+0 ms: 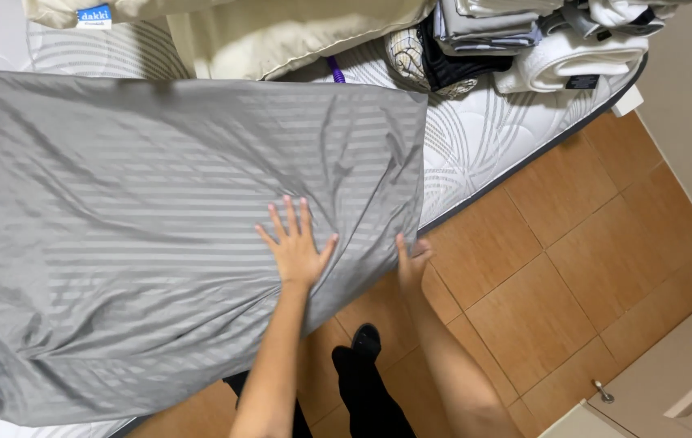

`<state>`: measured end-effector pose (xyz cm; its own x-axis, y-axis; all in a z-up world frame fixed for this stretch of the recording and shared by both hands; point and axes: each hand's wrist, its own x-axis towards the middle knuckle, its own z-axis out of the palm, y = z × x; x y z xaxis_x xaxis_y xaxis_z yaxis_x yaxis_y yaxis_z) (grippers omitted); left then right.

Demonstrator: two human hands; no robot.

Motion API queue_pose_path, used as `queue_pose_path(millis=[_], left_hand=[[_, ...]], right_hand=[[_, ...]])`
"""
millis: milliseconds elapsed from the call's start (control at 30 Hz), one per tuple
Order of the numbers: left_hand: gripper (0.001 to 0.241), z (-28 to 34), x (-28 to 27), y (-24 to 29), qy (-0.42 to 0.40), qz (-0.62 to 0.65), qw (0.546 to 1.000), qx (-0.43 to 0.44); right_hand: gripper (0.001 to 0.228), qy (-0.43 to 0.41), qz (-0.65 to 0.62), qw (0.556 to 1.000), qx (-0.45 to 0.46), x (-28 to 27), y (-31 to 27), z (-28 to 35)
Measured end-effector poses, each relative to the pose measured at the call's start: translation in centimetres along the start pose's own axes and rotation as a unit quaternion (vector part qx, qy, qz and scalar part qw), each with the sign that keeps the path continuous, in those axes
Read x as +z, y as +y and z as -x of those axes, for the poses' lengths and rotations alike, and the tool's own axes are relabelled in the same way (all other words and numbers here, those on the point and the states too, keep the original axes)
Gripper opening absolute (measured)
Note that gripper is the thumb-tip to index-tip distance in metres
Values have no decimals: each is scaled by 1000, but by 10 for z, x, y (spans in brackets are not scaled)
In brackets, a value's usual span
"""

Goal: The person folds a gray striped sheet on a bed, smoothing it out and folding it into a compact rectangle. After placing the folded sheet on a pillow, the person uses a rainbow feather duster to dust the surface of several white pillows on the bed.

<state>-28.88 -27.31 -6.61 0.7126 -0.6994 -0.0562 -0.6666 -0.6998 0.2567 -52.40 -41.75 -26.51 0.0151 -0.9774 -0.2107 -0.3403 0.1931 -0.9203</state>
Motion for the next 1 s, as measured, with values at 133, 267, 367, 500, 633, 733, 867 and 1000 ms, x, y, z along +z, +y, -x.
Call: queue_pose_path(millis=[133,267,367,500,633,733,867,1000], left_hand=[[91,33,17,28,11,-15,999,32],[98,63,25,47,-10,78,996,49],[105,109,10,69,9,184,980,72],[103,196,-1,111,89,264,949,149],[89,214,-10,140,199,198,959,36],[80,193,-43,136,283,208,934,-59],[62,176,-72,113,137,277,945,-107],[44,185,-78,112,128,260,957,-28]], right_hand=[[79,-168,32,985,26,-26,-34,36],[77,-421,6,907,-1,-47,-100,48],[70,-492,-22,858,142,-59,-114,52],[61,-490,-55,811,315,-84,-178,79],[58,-495,-22,817,295,-83,-236,104],[51,-488,-24,839,238,-75,-243,109],[40,-381,-61,906,172,-51,-240,96],[33,-318,-145,907,236,-22,-240,48]])
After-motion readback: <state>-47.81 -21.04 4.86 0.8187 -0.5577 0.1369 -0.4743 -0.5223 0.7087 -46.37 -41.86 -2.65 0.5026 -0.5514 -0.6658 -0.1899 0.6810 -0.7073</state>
